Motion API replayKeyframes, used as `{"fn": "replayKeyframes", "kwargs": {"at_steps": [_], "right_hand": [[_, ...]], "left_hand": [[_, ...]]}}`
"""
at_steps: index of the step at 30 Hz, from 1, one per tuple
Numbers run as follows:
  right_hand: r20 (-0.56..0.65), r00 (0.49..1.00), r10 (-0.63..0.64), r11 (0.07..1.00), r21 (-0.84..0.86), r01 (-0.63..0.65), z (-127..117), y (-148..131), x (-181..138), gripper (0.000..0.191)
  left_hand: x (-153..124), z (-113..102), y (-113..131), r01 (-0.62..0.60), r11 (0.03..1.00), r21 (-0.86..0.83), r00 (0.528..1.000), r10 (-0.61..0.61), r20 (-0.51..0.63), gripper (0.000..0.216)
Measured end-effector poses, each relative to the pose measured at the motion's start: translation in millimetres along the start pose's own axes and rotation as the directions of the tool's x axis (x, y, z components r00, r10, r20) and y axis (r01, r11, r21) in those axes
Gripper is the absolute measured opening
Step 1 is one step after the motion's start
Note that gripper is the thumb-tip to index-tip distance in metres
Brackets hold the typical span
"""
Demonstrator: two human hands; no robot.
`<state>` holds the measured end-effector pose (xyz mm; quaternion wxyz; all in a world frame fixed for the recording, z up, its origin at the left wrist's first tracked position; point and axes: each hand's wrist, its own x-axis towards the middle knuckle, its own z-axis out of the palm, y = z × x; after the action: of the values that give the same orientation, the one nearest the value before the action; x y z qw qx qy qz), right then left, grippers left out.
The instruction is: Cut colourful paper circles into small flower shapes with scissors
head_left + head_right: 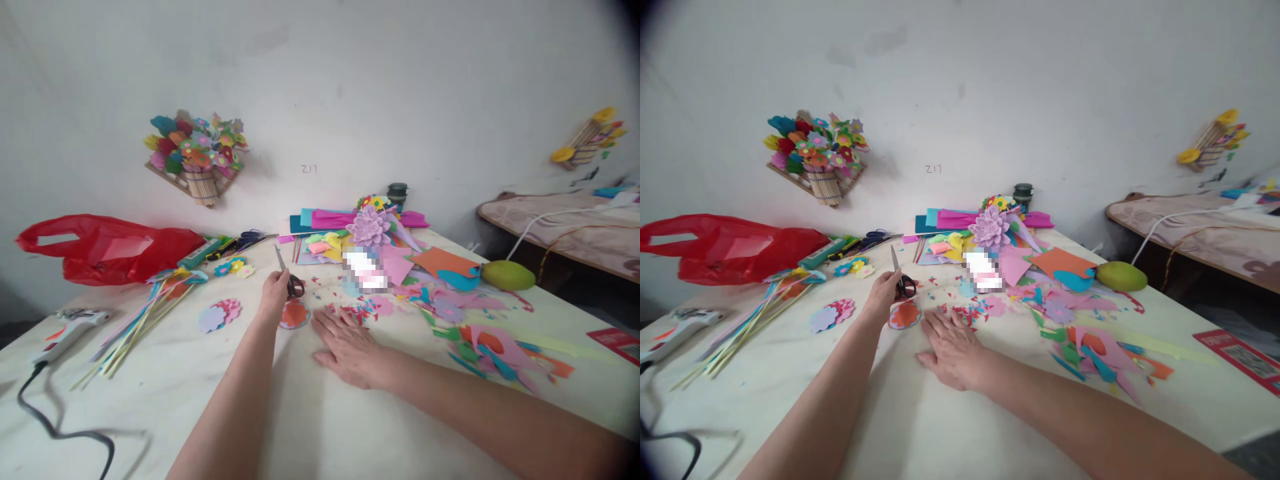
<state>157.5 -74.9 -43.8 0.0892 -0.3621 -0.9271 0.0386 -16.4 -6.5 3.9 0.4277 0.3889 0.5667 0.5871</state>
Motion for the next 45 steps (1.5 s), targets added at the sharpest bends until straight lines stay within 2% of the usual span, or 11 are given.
{"fn": "replayKeyframes", "kwargs": {"at_steps": [3, 6, 11, 15, 21, 28, 32, 35, 41, 43, 45], "right_hand": [[-0.024, 1.0, 0.004, 0.995, -0.103, -0.006, -13.3, 4.6, -11.0, 0.058], [-0.002, 0.995, 0.097, 0.975, -0.199, -0.096, -36.4, 14.5, -8.4, 0.04], [-0.101, 0.98, 0.173, 0.905, -0.375, -0.198, -66.1, 60.6, 20.2, 0.024], [-0.007, 0.99, 0.138, 0.864, -0.488, -0.123, -63.7, 84.9, 34.7, 0.018], [0.034, 0.999, 0.03, 0.846, -0.534, -0.007, -53.9, 82.0, 40.5, 0.019], [-0.073, 0.992, 0.105, 0.866, -0.483, -0.127, -67.5, 88.3, 41.0, 0.022], [0.061, 0.995, 0.073, 0.814, -0.58, -0.024, -70.2, 87.3, 38.6, 0.019], [0.079, 0.997, 0.01, 0.789, -0.613, 0.04, -62.8, 83.4, 38.0, 0.013], [-0.086, 0.996, -0.004, 0.847, -0.53, -0.042, -56.2, 79.4, 39.7, 0.02], [-0.212, 0.973, 0.093, 0.896, -0.409, -0.175, -60.3, 79.7, 43.4, 0.023], [-0.308, 0.913, 0.267, 0.914, -0.22, -0.341, -63.9, 81.0, 50.2, 0.026]], "left_hand": [[-0.3, 1.2, 0.4, -0.02, 1.0, -0.016, 1.0, 0.02, -0.019, 0.013], [-2.3, 3.8, 1.1, -0.029, 0.999, -0.031, 0.999, 0.028, -0.038, 0.014], [-4.0, 5.3, -1.0, -0.034, 0.999, -0.007, 0.999, 0.034, 0.007, 0.017], [-2.4, 6.2, -3.8, -0.032, 0.999, 0.036, 0.999, 0.032, -0.014, 0.017], [-1.2, 8.2, -5.5, -0.02, 0.999, 0.04, 1.0, 0.021, -0.019, 0.017], [-1.1, 5.8, -6.4, -0.035, 0.999, -0.001, 0.999, 0.035, -0.007, 0.019], [-1.3, 6.8, -5.7, -0.027, 1.0, 0.008, 1.0, 0.027, 0.002, 0.019], [-1.2, 7.3, -6.2, -0.017, 1.0, 0.012, 1.0, 0.017, 0.013, 0.019], [-0.3, 4.7, -7.6, -0.023, 1.0, 0.004, 0.999, 0.023, -0.023, 0.018], [-0.1, 4.4, -7.6, -0.029, 0.999, -0.016, 0.999, 0.028, -0.02, 0.02], [-0.1, 4.7, -7.5, -0.035, 0.999, -0.035, 0.999, 0.034, -0.019, 0.021]]}}
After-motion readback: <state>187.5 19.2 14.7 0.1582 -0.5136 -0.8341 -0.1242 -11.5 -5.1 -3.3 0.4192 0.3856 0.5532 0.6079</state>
